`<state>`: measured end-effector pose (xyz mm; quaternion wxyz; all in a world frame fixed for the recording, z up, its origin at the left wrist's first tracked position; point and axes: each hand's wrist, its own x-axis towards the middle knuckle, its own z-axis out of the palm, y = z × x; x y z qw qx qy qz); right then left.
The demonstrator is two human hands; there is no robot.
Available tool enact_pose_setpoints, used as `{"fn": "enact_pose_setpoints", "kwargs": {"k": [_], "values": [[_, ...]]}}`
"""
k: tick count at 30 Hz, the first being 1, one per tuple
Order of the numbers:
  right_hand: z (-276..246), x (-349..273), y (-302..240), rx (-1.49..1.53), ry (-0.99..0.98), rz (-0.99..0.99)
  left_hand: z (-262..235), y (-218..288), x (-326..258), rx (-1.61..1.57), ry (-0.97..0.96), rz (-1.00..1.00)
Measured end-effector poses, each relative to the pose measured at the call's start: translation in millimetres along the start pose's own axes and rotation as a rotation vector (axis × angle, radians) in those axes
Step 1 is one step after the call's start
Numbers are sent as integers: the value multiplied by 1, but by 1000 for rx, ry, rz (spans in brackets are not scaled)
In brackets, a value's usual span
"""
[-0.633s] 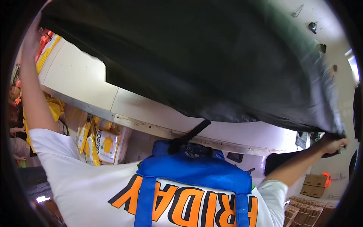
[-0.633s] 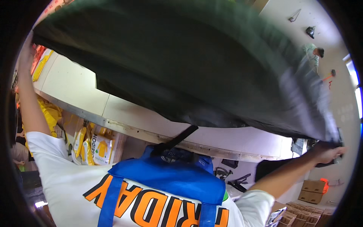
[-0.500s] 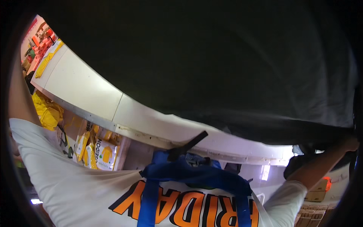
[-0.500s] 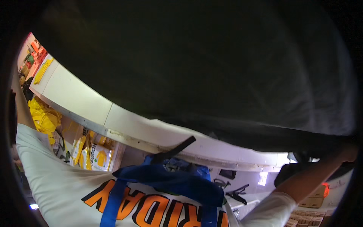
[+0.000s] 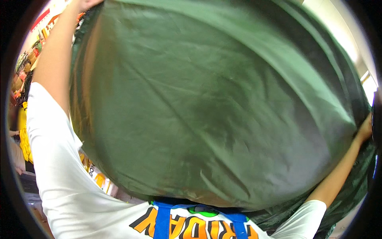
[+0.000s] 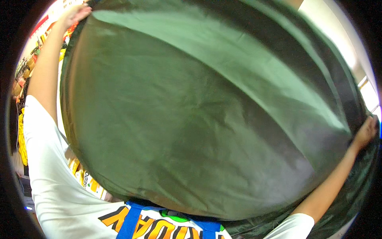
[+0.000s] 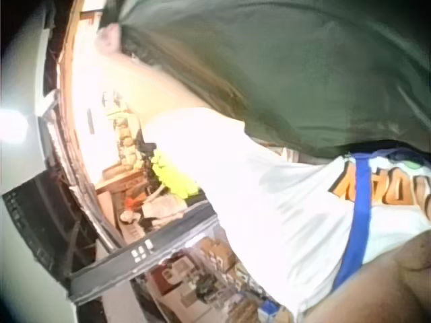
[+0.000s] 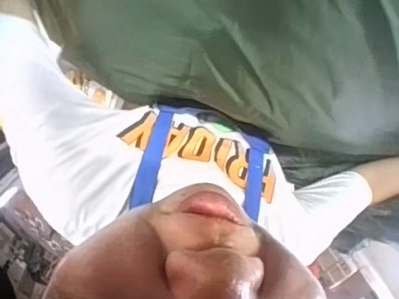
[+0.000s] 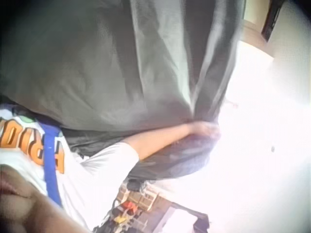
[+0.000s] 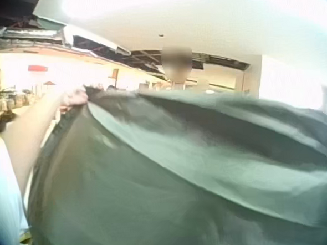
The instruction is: The person folds a dark green garment on a white table, smooths the fabric, and uses a small blade to cut a seam or tag. The person then folds the garment into a compact rectangle.
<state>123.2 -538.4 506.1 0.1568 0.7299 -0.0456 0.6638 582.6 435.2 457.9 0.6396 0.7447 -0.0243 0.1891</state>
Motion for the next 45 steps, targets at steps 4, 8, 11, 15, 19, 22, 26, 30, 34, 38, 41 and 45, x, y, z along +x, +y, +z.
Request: {"fn": "enact_pose_setpoints", "kwargs": {"k": [4, 8, 11, 15, 19, 22, 26, 30, 34, 38, 41, 45], "values": [[165, -126, 17, 244, -721, 530, 204, -125, -1, -99, -318, -29], [234, -301, -131, 214, -1370, 420, 317, -240, -71, 321, -344, -116], [173, -349, -211, 486, -1457, 564, 264, -307, -119, 593, -381, -21], [44, -429, -177, 625, -1260, 1025, 130, -376, -211, 946, -405, -235], [-145, -474, -116, 85, -1041, 1101, 35, -361, -316, 704, -377, -838], [-258, -527, -73, -454, -1083, 1132, -4, -349, -371, 478, -338, -1053], [-260, -519, -158, -27, -822, 1956, -30, -358, -425, 378, -419, -1121], [-237, -517, -186, 103, -1021, 1536, -53, -375, -428, 278, -371, -1083], [-238, -522, -143, -40, -1452, 1197, -23, -320, -414, 332, -466, -1066], [-196, -471, -75, -120, -1318, 858, -48, -312, -403, 659, -680, -1138], [-154, -384, 21, -162, -1217, 460, -36, -259, -309, 519, -440, -742], [-123, -274, 39, -156, -1270, 414, -55, -132, -230, 188, -458, -244]]}}
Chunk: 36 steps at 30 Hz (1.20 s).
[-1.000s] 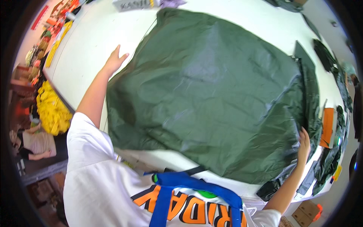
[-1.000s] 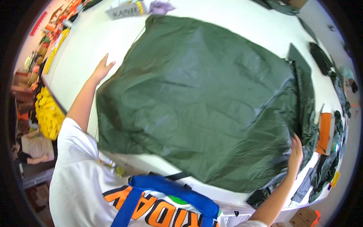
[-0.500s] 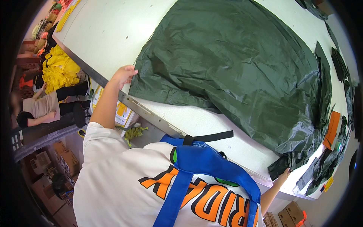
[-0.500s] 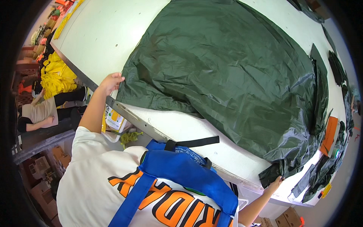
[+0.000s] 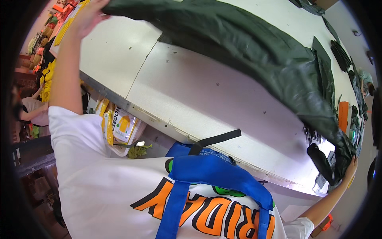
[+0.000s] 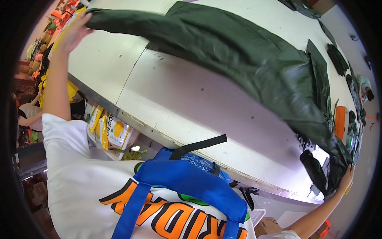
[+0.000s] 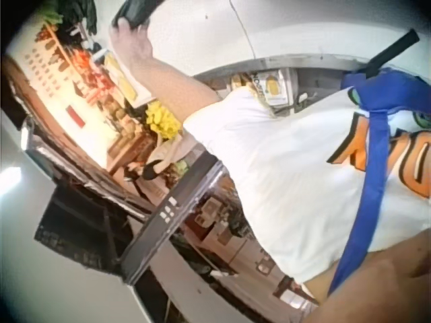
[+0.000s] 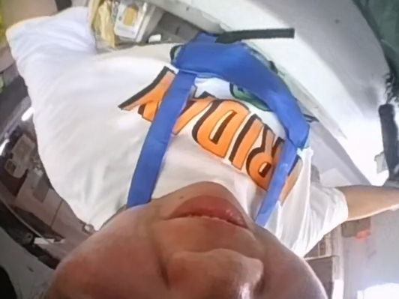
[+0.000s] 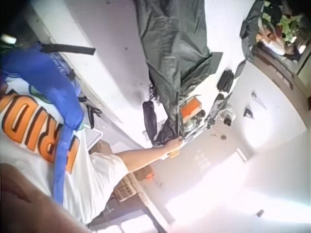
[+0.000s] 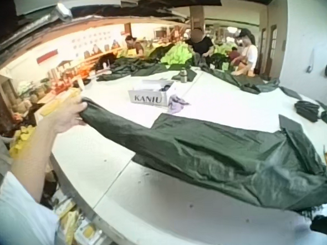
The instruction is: The person folds a dark green garment on a white table, smooths the fabric, and uses a small blade to cut a seam or tag. The person then folds the garment into a compact rectangle.
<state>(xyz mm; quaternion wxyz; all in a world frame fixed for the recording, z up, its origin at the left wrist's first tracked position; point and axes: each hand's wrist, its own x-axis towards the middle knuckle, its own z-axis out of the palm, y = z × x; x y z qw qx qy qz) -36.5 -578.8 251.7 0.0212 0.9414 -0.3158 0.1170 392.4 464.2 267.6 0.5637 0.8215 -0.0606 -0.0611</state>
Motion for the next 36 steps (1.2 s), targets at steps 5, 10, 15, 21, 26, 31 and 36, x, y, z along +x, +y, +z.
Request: {"fn": "enact_pose_setpoints", "kwargs": {"k": [5, 10, 15, 21, 26, 31, 36], "values": [[30, -93, 53, 59, -313, 81, -1, -38, -60, -47, 127, -194], [110, -226, -2, 186, -464, 147, 7, -173, -100, 89, 155, -484], [140, -278, -87, 248, -518, 320, 39, -274, -96, 1037, 213, -615], [150, -301, -84, 394, -463, 360, 288, -187, -133, 1011, -476, 50], [94, -274, -82, 553, -721, 611, 286, -212, -131, 1170, -427, -63], [126, -186, -97, 941, -339, 475, 349, -171, -135, 902, -272, 169], [201, -52, -151, 1284, -144, 622, 490, -91, -183, 682, -577, 367]]}}
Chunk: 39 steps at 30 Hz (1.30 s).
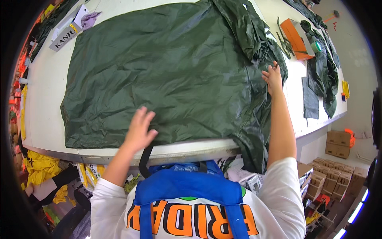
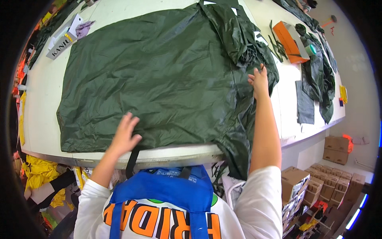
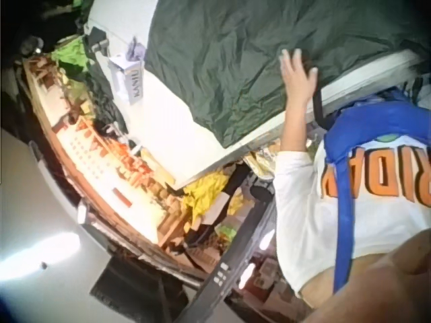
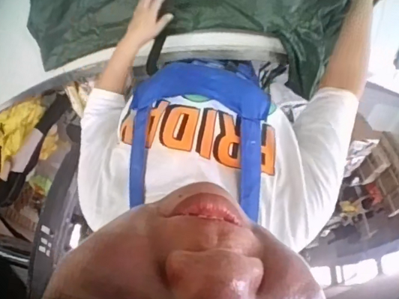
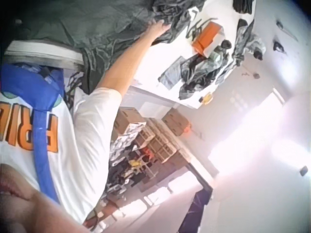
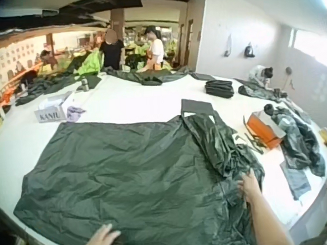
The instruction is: The person folds a dark green garment on a white table, smooths the fabric, and uses a small blade to cut a seam or tag. The person then folds the garment into a compact rectangle.
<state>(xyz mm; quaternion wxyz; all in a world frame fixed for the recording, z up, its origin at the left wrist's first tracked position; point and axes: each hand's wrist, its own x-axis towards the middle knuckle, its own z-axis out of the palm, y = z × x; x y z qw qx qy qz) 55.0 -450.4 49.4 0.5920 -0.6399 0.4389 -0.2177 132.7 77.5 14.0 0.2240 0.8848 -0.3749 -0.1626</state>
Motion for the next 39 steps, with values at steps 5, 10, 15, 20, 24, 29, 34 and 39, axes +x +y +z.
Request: {"fn": "enact_pose_setpoints", "kwargs": {"k": [5, 10, 15, 20, 24, 29, 34, 39], "values": [[-1, 152, 41, -284, 274, -263, 30, 98, 30, 73, -206, 188], [59, 107, -68, 526, -171, 123, 42, 119, 40, -10, -236, 67], [145, -61, -148, 72, -1044, -176, 39, 132, 76, -64, -160, 119], [63, -74, -107, -217, -827, -195, 40, 142, 75, -29, -187, 249], [-115, 67, 67, -522, 244, -490, 59, 160, 60, -55, -187, 439], [-180, 56, 116, -842, 311, -10, 93, 186, 57, 45, -152, 627], [-206, -98, 119, -1095, -169, -348, 129, 184, 70, 193, -37, 653], [-222, -237, 188, -1087, -241, -378, 127, 173, 85, 74, -43, 618]]}}
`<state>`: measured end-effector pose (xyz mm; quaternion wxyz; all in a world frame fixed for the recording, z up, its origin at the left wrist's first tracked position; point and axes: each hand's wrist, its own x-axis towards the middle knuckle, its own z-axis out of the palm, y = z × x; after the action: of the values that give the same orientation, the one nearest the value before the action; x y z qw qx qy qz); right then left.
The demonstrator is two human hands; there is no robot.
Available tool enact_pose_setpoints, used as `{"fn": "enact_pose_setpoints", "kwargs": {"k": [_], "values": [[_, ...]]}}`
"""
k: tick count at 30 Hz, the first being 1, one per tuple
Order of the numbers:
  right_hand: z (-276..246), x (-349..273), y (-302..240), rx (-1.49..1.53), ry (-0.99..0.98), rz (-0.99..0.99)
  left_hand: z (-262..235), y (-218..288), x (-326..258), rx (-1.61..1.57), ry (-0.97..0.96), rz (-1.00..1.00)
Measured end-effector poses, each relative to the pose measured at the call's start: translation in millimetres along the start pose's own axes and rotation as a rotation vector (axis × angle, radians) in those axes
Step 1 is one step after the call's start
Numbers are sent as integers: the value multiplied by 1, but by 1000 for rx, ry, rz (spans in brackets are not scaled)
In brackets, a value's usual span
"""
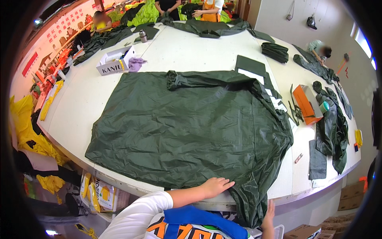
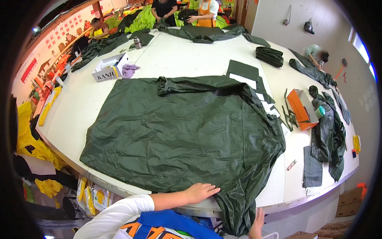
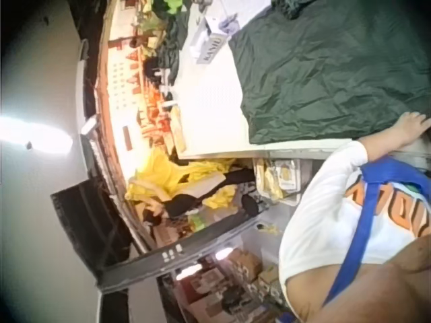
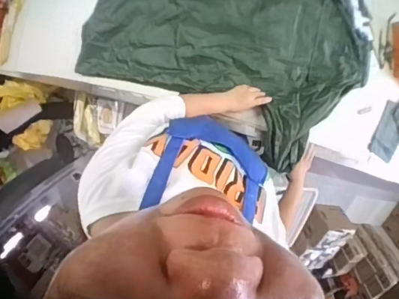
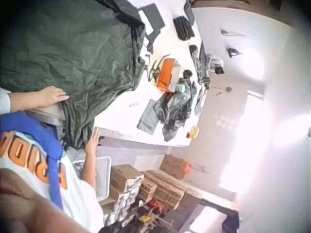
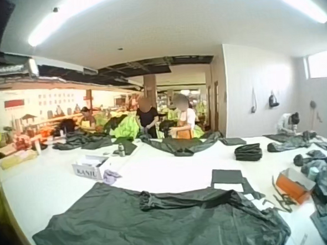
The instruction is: The person folds a dark green garment on a white table, smooths the fabric, and uses a small blade to cut a seam or tag. The person then folds the garment into a compact rectangle.
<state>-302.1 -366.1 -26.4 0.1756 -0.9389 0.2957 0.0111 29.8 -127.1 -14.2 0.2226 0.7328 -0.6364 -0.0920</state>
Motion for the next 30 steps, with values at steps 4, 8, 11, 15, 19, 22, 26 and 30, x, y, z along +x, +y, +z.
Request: {"fn": "enact_pose_setpoints", "kwargs": {"k": [4, 8, 11, 15, 19, 22, 26, 30], "values": [[12, 12, -72, 324, 171, -187, -34, 2, 10, -199, -136, -144], [-73, 41, -112, 1226, 111, 677, -57, -9, 21, -403, -77, -213], [-181, -9, -149, 1281, 198, 215, -56, -26, 24, -555, -63, -32], [-108, -109, -86, 419, -494, 671, -43, -1, 8, -67, -537, -76], [-68, -167, -73, 707, -601, 959, -49, 38, 17, 166, -650, -180], [-77, -168, -73, 368, -478, 778, -4, 41, 13, 233, -370, 96], [-140, -61, -136, 20, 563, 642, 25, 40, 5, 179, -455, 88], [-121, 71, -310, 44, 349, -691, 18, 36, -9, -19, -378, -64]]}}
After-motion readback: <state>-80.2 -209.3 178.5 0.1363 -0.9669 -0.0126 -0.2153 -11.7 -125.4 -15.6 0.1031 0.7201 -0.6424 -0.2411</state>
